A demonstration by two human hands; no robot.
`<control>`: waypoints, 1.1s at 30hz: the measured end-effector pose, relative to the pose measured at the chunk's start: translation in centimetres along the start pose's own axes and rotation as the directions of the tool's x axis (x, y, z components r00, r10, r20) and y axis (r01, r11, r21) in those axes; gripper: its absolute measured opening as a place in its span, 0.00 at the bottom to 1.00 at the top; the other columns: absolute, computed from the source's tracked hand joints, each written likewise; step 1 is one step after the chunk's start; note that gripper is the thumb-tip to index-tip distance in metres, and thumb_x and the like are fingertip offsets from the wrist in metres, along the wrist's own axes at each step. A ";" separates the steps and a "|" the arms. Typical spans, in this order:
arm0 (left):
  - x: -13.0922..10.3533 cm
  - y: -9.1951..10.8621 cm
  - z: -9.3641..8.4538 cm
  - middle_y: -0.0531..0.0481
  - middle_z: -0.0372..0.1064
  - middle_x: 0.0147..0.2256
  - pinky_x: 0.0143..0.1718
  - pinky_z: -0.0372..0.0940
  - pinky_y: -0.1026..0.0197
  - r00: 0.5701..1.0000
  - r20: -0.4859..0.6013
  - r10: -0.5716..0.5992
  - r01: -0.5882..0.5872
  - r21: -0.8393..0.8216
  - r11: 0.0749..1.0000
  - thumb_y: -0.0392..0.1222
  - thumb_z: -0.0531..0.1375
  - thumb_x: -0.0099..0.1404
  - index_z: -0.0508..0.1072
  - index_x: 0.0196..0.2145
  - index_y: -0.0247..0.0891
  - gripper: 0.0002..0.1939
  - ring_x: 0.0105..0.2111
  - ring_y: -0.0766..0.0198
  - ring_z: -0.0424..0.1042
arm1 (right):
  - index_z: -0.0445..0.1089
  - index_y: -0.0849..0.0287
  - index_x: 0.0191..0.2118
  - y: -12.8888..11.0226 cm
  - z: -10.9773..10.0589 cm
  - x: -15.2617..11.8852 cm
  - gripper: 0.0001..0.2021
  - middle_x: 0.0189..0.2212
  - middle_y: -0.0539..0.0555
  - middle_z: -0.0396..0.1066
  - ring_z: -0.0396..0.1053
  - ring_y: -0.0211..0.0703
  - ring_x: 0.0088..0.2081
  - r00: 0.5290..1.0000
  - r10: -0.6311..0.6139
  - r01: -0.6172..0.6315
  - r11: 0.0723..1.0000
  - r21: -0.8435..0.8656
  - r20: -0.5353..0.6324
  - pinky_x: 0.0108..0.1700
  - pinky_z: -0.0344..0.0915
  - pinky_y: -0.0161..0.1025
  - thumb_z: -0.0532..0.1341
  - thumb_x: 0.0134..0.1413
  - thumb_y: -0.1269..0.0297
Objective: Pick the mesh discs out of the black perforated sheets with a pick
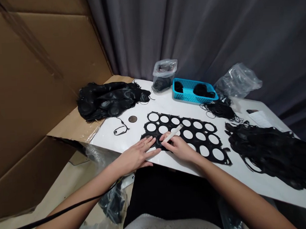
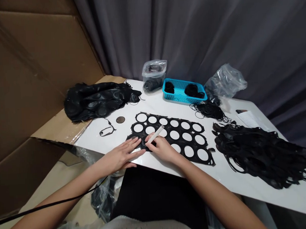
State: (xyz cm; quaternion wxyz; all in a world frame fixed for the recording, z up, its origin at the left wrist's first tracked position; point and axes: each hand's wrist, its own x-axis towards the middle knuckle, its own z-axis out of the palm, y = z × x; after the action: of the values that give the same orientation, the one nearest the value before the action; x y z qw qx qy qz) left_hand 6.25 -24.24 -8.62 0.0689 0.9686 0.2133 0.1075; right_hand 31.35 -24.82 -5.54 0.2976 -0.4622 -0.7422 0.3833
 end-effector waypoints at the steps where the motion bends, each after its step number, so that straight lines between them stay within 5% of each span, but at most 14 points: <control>1: 0.1 0.0 0.0 0.35 0.41 0.70 0.67 0.50 0.42 1.000 0.002 -0.004 0.004 -0.002 1.000 0.48 0.64 0.68 0.55 0.68 0.45 0.35 0.70 0.46 0.44 | 0.66 0.57 0.34 -0.1 0.0 0.0 0.07 0.39 0.54 0.71 0.69 0.45 0.41 1.000 -0.004 0.004 1.000 -0.002 0.000 0.47 0.64 0.43 0.55 0.63 0.63; 26: 0.2 0.8 -0.7 0.35 0.42 0.70 0.67 0.49 0.41 0.999 -0.007 -0.039 0.039 -0.042 0.998 0.43 0.63 0.68 0.60 0.66 0.42 0.31 0.70 0.45 0.45 | 0.65 0.56 0.33 -0.2 0.0 -0.2 0.06 0.41 0.54 0.71 0.69 0.46 0.43 1.000 0.018 -0.018 1.000 -0.016 -0.003 0.49 0.64 0.44 0.55 0.63 0.64; 33: 0.0 0.6 -0.3 0.36 0.39 0.71 0.68 0.49 0.42 0.999 -0.031 -0.029 0.028 -0.036 0.999 0.43 0.63 0.68 0.58 0.66 0.43 0.32 0.70 0.46 0.43 | 0.66 0.57 0.39 0.0 2.4 -1.4 0.07 0.44 0.61 0.71 0.66 0.52 0.47 0.983 -0.183 0.175 0.930 -0.322 0.007 0.50 0.64 0.50 0.52 0.66 0.69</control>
State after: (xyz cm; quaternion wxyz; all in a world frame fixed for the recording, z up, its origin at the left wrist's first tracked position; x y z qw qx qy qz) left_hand 6.38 -24.76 -8.22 0.0843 0.9623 0.2261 0.1256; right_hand 30.03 -26.79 -6.95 0.2606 -0.4394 -0.8302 0.2230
